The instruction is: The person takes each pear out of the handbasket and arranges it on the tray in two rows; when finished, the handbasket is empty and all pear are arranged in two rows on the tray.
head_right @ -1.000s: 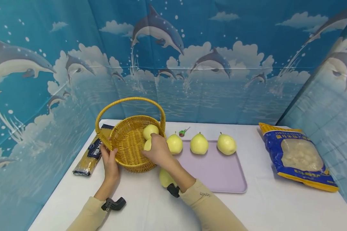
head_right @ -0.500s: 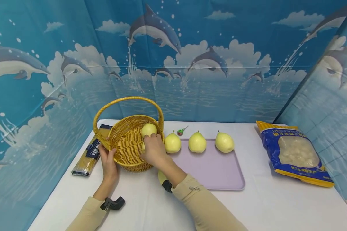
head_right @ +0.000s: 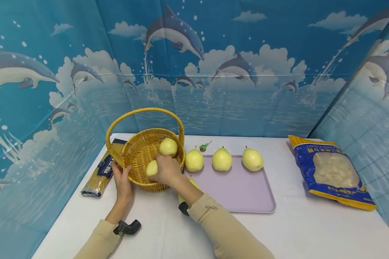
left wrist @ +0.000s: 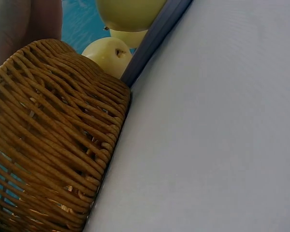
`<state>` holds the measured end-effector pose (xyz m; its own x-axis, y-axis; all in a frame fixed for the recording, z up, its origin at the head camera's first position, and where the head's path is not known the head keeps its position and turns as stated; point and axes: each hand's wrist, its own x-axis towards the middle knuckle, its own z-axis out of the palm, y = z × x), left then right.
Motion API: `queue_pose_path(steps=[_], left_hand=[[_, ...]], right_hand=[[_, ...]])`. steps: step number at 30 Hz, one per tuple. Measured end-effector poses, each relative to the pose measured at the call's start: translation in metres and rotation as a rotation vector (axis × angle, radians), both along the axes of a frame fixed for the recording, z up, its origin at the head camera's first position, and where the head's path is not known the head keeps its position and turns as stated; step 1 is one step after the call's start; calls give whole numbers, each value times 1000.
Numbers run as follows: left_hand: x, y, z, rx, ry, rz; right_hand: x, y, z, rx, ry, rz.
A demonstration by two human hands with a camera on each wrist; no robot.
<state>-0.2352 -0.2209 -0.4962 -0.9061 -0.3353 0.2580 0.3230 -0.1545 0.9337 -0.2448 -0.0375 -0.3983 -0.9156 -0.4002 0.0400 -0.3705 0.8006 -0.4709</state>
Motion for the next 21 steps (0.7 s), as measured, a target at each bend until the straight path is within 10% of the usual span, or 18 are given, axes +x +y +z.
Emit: queue_pose_path(steps=[21], left_hand=[[1,-2,-2,-19,-13,-10]], right_hand=[[1,8,3,-231,-55,32]])
